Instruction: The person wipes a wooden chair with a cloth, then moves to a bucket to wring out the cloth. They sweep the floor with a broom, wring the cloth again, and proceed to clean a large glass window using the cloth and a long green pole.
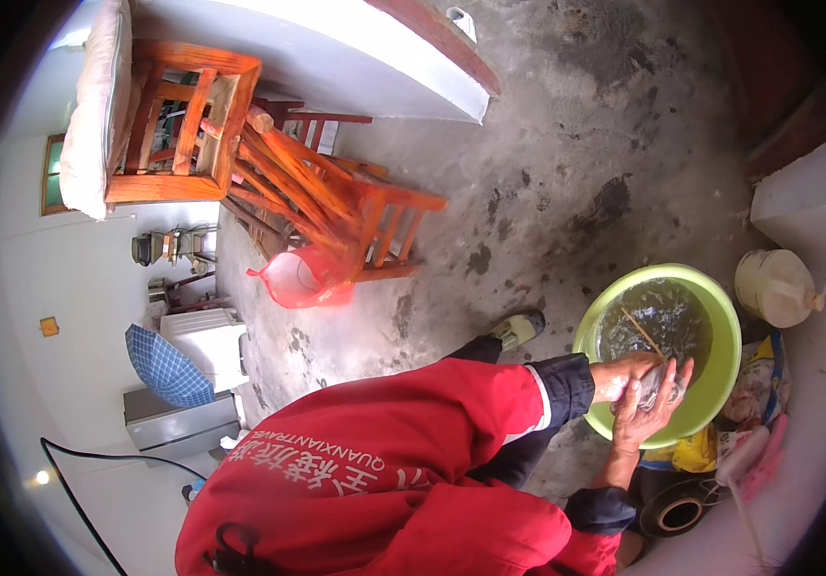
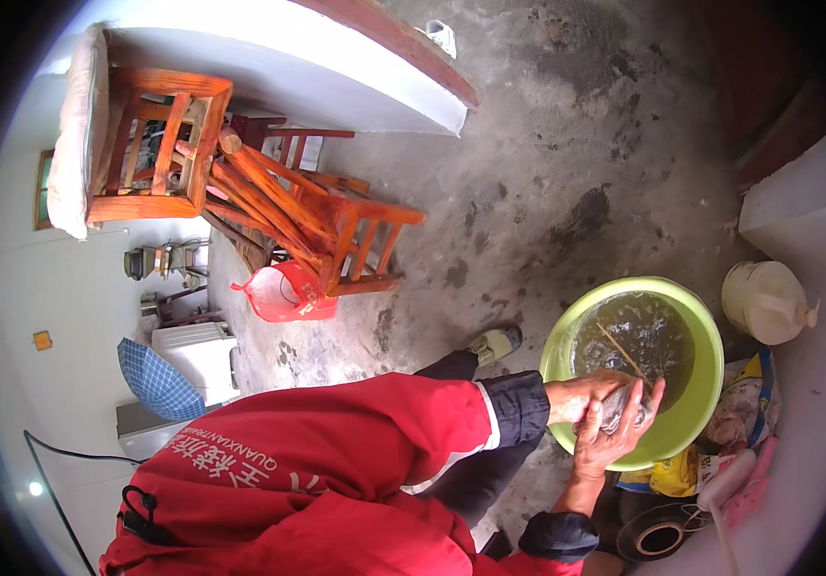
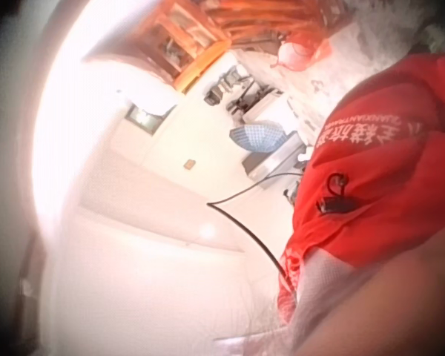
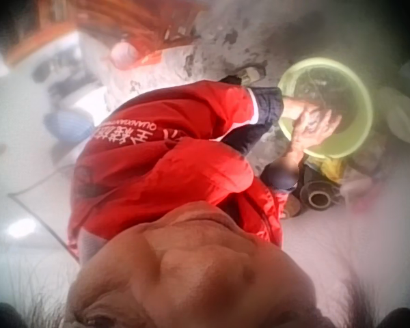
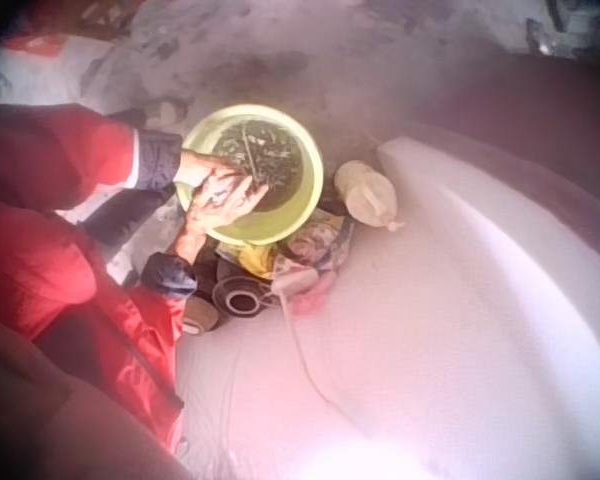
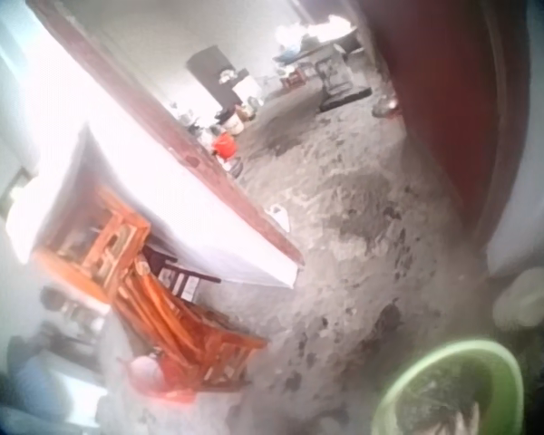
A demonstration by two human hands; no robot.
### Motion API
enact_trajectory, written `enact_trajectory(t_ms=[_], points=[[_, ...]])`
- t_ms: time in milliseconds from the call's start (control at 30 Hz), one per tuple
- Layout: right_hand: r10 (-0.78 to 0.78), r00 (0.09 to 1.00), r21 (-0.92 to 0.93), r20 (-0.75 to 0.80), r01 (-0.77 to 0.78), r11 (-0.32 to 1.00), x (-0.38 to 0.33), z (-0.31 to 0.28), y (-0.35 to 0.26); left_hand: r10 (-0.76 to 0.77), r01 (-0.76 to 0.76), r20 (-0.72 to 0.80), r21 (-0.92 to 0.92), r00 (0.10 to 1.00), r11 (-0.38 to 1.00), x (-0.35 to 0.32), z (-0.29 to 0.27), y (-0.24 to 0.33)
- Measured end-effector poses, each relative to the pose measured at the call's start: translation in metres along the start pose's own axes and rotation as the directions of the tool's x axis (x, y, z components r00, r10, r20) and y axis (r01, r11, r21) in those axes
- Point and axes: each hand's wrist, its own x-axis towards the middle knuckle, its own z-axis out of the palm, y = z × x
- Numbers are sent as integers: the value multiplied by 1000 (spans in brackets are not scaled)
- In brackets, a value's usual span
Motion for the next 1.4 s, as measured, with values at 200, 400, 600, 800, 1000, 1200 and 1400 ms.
enact_trajectory(t_ms=[200,400,600,800,1000,1200,1400], points=[[83,996,158,27,-87,984,6,17,9,-6,11,-126,36,992,999,8,-5,-13],[227,974,246,-12,-217,945,0,36,23,55,-10,-254,178,966,984,20,-16,-23],[606,790,394,-99,-528,753,-19,52,61,28,-19,-366,28,930,999,12,-3,-29],[783,610,152,121,-791,592,-18,64,59,-74,66,-165,-56,984,996,4,-42,-25],[743,668,172,41,-737,653,-52,71,36,-190,316,-513,170,837,933,5,-54,5],[734,679,127,-21,-727,675,-79,45,-2,-185,432,-623,273,760,859,16,-76,8],[729,663,261,-170,-683,682,-100,8,-51,-144,556,-654,483,743,676,17,-79,19]])
